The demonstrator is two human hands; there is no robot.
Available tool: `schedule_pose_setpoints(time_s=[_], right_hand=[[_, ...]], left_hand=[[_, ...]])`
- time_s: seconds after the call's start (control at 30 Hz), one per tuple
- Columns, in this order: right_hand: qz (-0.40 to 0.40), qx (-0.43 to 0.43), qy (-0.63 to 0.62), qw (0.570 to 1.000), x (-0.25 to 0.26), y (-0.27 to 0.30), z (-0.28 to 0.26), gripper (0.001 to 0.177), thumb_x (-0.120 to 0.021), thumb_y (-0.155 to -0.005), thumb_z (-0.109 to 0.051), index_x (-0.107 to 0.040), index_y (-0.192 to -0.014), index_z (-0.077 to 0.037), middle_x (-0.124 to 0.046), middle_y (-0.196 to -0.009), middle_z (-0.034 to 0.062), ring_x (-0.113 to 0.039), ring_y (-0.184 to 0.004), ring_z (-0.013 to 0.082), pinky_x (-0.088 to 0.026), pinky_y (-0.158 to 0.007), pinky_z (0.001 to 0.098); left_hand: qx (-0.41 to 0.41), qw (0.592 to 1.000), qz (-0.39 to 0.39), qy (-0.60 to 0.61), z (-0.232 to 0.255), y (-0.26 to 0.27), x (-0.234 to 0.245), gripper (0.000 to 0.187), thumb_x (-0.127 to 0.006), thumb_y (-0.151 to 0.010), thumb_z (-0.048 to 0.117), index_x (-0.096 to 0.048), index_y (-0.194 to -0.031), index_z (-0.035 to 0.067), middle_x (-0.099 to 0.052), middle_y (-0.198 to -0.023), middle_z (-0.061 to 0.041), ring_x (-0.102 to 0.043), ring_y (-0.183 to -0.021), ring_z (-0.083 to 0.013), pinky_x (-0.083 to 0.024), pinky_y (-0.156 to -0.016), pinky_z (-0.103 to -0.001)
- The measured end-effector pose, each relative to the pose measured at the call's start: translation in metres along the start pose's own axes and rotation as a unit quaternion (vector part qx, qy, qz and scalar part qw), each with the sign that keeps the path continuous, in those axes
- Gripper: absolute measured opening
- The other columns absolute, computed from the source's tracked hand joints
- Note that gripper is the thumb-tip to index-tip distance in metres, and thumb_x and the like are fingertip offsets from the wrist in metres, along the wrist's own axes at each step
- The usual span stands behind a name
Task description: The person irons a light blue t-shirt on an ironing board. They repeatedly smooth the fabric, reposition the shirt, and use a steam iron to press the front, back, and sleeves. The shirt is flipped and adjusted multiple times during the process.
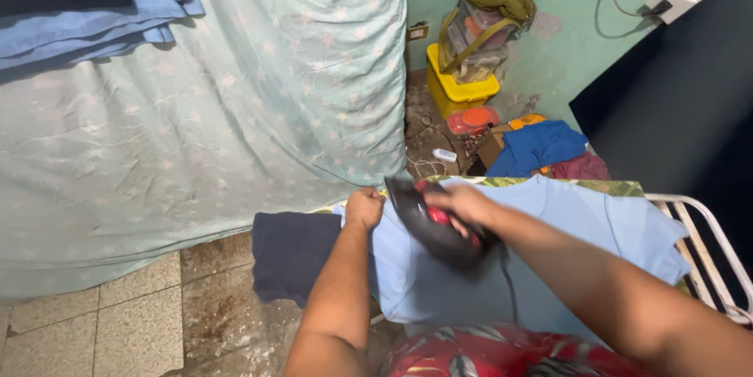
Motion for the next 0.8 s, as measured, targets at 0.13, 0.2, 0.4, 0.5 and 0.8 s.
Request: schedule_pose_setpoints(time_s=[0.13,0.2,0.4,0.5,0.8], right_hand=[[0.101,-0.022,0.016,0.994,-0.012,0.023,0.009,0.05,-0.068,-0.095,-0.044,-0.067,-0.088,0.006,-0.054,-0.049,0.0076,-0.05,-0.034,0.0196,-0.039,-0.035,0.0349],[0.118,0.007,0.046,0.992,-0.012,0.008,-0.01,0.059,-0.066,-0.098,-0.046,-0.067,-0.085,0.011,-0.057,-0.049,0.0088,-0.053,-0.034,0.0196,-0.041,-0.036,0.0331],[0.107,-0.003,0.009,0.994,-0.014,-0.005,-0.014,0.045,-0.067,-0.092,-0.044,-0.066,-0.09,0.0,-0.056,-0.055,0.0145,-0.051,-0.034,0.0226,-0.041,-0.036,0.0392],[0.043,0.012,0.087,0.995,-0.009,0.05,0.04,0.049,-0.066,-0.097,-0.047,-0.072,-0.094,0.002,-0.069,-0.071,0.0144,-0.062,-0.047,0.0174,-0.048,-0.042,0.0327],[0.12,-0.064,0.006,0.991,0.051,0.119,0.075,0.045,-0.064,-0.093,-0.043,-0.076,-0.096,0.0,-0.067,-0.058,0.0096,-0.053,-0.036,0.0193,-0.04,-0.037,0.0342]], left_hand=[[-0.012,1.0,0.023,-0.013,-0.002,-0.002,-0.004,0.024,-0.071,-0.081,0.031,-0.075,-0.087,0.009,-0.074,-0.09,-0.02,-0.07,-0.09,-0.0364,-0.054,-0.084,-0.042],[-0.018,1.0,0.012,-0.016,-0.005,-0.004,-0.004,0.025,-0.07,-0.081,0.032,-0.075,-0.087,0.009,-0.075,-0.089,-0.02,-0.071,-0.089,-0.0367,-0.055,-0.084,-0.043],[-0.01,1.0,0.014,-0.019,-0.012,-0.004,-0.005,0.026,-0.071,-0.081,0.032,-0.075,-0.089,0.008,-0.074,-0.089,-0.019,-0.071,-0.088,-0.0357,-0.054,-0.082,-0.043],[0.009,1.0,-0.007,-0.008,-0.009,-0.006,-0.007,0.027,-0.071,-0.08,0.034,-0.076,-0.09,0.009,-0.077,-0.089,-0.018,-0.074,-0.089,-0.0333,-0.055,-0.084,-0.042],[0.051,0.998,-0.021,-0.038,0.034,0.026,0.015,0.035,-0.08,-0.075,0.042,-0.081,-0.101,0.018,-0.076,-0.105,-0.013,-0.071,-0.104,-0.0323,-0.052,-0.093,-0.041]])
Point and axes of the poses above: each hand's wrist, its own y-axis away from the middle knuckle, its own x-axis out of the back of the hand, z = x × y, the point moved 2 cm from there along -y, towards the middle knuckle
